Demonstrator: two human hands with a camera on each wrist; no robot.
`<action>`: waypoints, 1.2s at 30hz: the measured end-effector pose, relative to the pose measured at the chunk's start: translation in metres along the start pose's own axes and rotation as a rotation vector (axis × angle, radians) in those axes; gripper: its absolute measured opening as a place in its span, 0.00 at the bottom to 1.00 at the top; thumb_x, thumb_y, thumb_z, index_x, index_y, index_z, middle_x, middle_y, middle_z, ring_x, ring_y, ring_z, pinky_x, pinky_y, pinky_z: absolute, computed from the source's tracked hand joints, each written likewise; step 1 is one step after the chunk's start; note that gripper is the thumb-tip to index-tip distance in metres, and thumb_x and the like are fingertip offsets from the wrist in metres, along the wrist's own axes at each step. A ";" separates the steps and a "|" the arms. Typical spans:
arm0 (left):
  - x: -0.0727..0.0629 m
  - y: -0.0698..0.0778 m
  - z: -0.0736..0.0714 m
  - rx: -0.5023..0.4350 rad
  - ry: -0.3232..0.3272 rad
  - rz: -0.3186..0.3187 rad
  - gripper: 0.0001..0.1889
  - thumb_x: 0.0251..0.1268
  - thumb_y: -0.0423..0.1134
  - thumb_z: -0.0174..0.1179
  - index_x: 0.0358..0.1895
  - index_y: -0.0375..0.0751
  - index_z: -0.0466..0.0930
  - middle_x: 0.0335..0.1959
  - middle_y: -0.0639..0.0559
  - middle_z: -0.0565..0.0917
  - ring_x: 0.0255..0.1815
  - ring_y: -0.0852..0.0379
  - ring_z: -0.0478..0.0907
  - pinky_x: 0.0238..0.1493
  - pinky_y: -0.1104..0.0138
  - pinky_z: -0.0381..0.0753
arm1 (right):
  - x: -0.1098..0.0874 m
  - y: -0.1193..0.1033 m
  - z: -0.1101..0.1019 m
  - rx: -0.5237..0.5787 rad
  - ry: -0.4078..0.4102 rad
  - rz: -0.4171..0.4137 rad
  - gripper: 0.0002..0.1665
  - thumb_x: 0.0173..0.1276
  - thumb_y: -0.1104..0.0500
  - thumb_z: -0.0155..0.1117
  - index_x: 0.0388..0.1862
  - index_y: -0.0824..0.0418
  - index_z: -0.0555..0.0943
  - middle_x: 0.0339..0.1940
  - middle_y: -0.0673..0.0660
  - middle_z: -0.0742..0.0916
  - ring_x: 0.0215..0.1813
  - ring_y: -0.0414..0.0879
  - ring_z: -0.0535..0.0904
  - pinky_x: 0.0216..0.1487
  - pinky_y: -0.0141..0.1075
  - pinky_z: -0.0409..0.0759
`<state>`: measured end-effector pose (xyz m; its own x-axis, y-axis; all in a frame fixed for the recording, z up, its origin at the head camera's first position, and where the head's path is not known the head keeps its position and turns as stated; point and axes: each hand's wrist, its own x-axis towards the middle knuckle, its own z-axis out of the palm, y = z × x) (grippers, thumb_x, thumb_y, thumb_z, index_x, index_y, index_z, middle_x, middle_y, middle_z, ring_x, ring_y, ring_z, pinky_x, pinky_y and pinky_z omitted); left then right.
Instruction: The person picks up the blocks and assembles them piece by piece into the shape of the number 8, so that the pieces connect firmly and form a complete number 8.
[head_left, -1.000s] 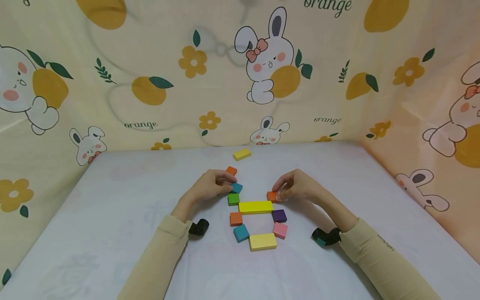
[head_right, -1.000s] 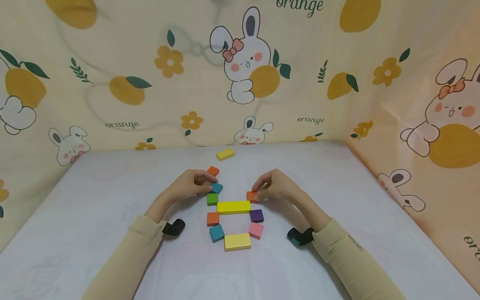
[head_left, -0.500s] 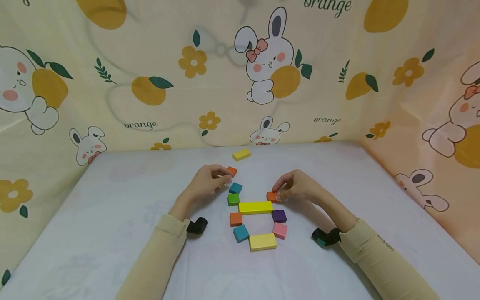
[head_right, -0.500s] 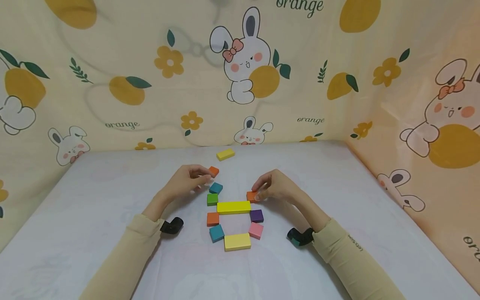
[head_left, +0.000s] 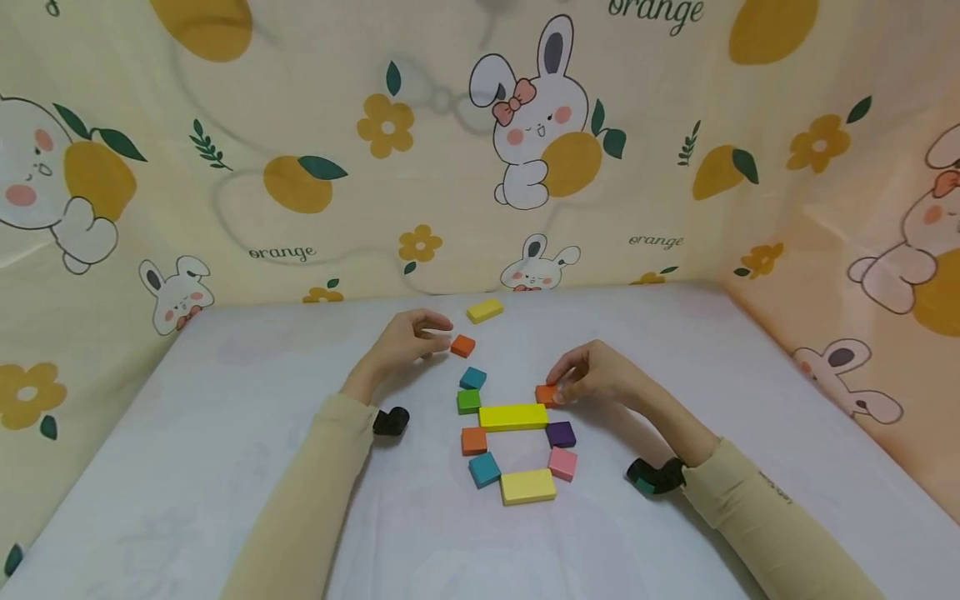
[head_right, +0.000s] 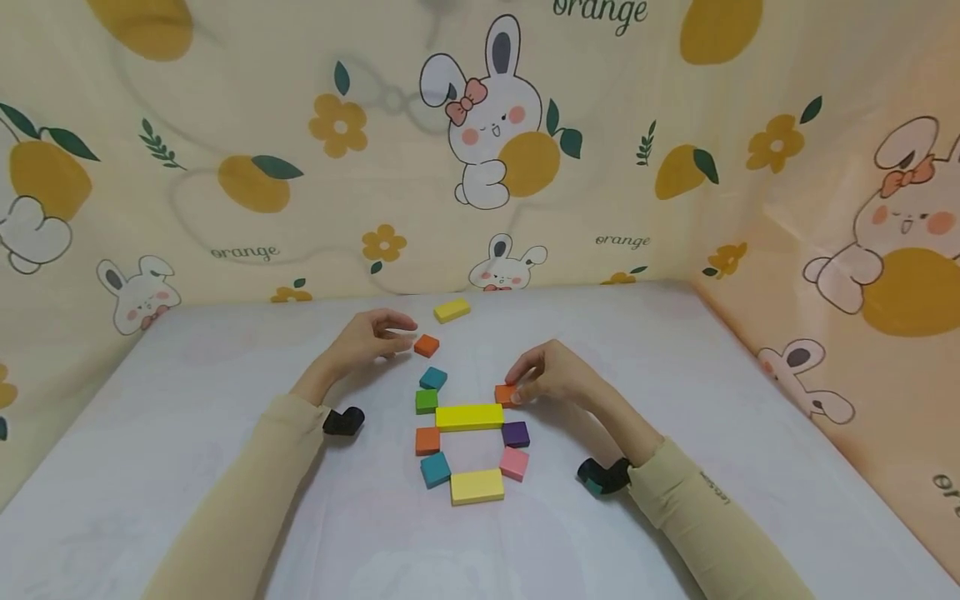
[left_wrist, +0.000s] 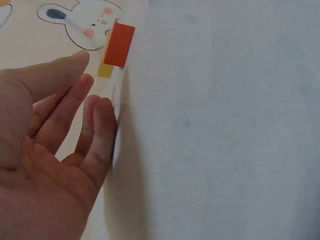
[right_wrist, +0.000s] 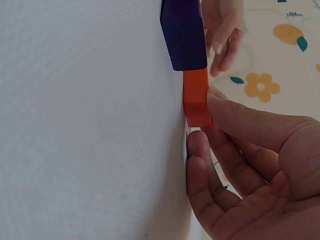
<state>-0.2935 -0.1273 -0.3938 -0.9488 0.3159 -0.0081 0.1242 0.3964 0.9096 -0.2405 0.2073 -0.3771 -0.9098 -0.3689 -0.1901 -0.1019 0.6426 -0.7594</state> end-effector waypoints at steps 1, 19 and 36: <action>0.002 0.000 0.000 0.006 -0.010 -0.007 0.17 0.66 0.35 0.65 0.56 0.42 0.78 0.55 0.51 0.80 0.51 0.53 0.79 0.46 0.62 0.80 | 0.000 0.000 0.000 0.000 -0.001 -0.003 0.11 0.56 0.65 0.77 0.38 0.57 0.88 0.37 0.53 0.87 0.42 0.52 0.77 0.42 0.38 0.79; 0.016 -0.009 0.012 0.101 -0.045 0.034 0.13 0.70 0.35 0.61 0.55 0.48 0.80 0.52 0.57 0.80 0.53 0.53 0.73 0.59 0.61 0.72 | 0.000 -0.001 -0.001 0.025 -0.008 -0.022 0.12 0.55 0.65 0.78 0.39 0.61 0.88 0.38 0.55 0.87 0.40 0.51 0.77 0.41 0.36 0.79; 0.017 -0.005 0.012 0.145 -0.058 -0.008 0.18 0.59 0.36 0.71 0.53 0.44 0.81 0.49 0.52 0.81 0.52 0.53 0.75 0.60 0.61 0.71 | -0.001 0.001 -0.001 0.027 -0.005 -0.012 0.12 0.55 0.66 0.78 0.39 0.60 0.88 0.38 0.55 0.87 0.40 0.52 0.77 0.41 0.36 0.79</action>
<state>-0.3071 -0.1132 -0.4038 -0.9319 0.3601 -0.0428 0.1615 0.5180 0.8400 -0.2405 0.2093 -0.3772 -0.9064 -0.3802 -0.1841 -0.1018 0.6197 -0.7782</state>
